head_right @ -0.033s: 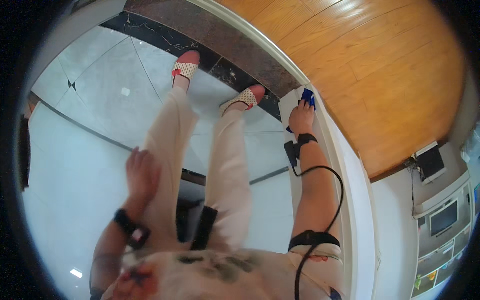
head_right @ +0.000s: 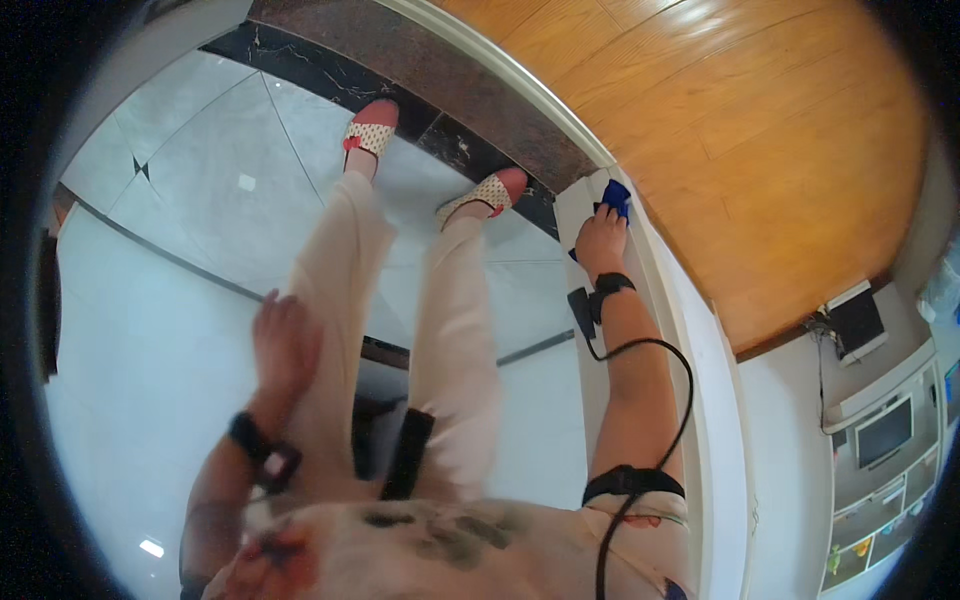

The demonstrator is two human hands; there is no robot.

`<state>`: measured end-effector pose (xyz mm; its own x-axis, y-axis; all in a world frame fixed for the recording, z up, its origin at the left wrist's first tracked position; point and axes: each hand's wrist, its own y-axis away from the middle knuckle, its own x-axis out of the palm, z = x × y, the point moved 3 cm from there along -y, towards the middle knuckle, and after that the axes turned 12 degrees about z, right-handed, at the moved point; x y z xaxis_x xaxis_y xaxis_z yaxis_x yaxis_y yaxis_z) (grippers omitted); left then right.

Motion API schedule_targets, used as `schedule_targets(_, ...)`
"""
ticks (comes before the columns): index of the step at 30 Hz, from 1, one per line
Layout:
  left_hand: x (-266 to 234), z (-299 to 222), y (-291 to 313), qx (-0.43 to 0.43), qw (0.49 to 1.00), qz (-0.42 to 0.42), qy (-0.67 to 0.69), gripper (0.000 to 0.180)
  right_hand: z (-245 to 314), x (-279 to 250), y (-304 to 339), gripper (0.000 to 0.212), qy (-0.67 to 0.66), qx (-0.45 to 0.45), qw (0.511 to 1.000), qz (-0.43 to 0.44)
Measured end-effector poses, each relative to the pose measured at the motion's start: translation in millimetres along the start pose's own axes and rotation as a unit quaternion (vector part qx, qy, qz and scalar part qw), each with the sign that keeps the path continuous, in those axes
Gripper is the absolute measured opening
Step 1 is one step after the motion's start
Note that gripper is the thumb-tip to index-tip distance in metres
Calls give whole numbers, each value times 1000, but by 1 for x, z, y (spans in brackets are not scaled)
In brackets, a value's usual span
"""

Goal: The person is cleaning a room by wiping down the door, door frame, closet, and a headboard using a blue cloth.

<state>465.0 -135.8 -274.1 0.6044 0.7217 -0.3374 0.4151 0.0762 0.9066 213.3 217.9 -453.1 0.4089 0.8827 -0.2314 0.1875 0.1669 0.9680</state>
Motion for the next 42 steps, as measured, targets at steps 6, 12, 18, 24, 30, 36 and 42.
schedule_targets(6, 13, 10, -5, 1, 998, -47, 39, 29, -3, -51, 125, 28, -34, -44, 973, 226)
schedule_targets(12, 9, 17, -6, -13, 995, -60, 74, 28, -12, -88, 232, 30, 43, -173, 967, 184)
schedule_targets(18, 6, 20, -11, -19, 996, -35, 75, 26, 14, -56, 131, 26, 58, -265, 957, 102)
schedule_targets(24, -11, 20, -14, -16, 998, -7, 57, 26, 52, 31, -29, 30, 21, -122, 989, 83)
schedule_targets(30, -10, 30, -18, 6, 999, 5, 34, 26, 72, 30, -59, 36, 79, -25, 985, 154)
schedule_targets(36, 8, 29, -20, 12, 999, -30, 0, 25, 88, 37, 23, 35, 126, -20, 986, 103)
schedule_targets(42, 21, 17, -29, -29, 998, 32, -43, 23, 80, 25, 163, 35, 171, -1, 980, 107)
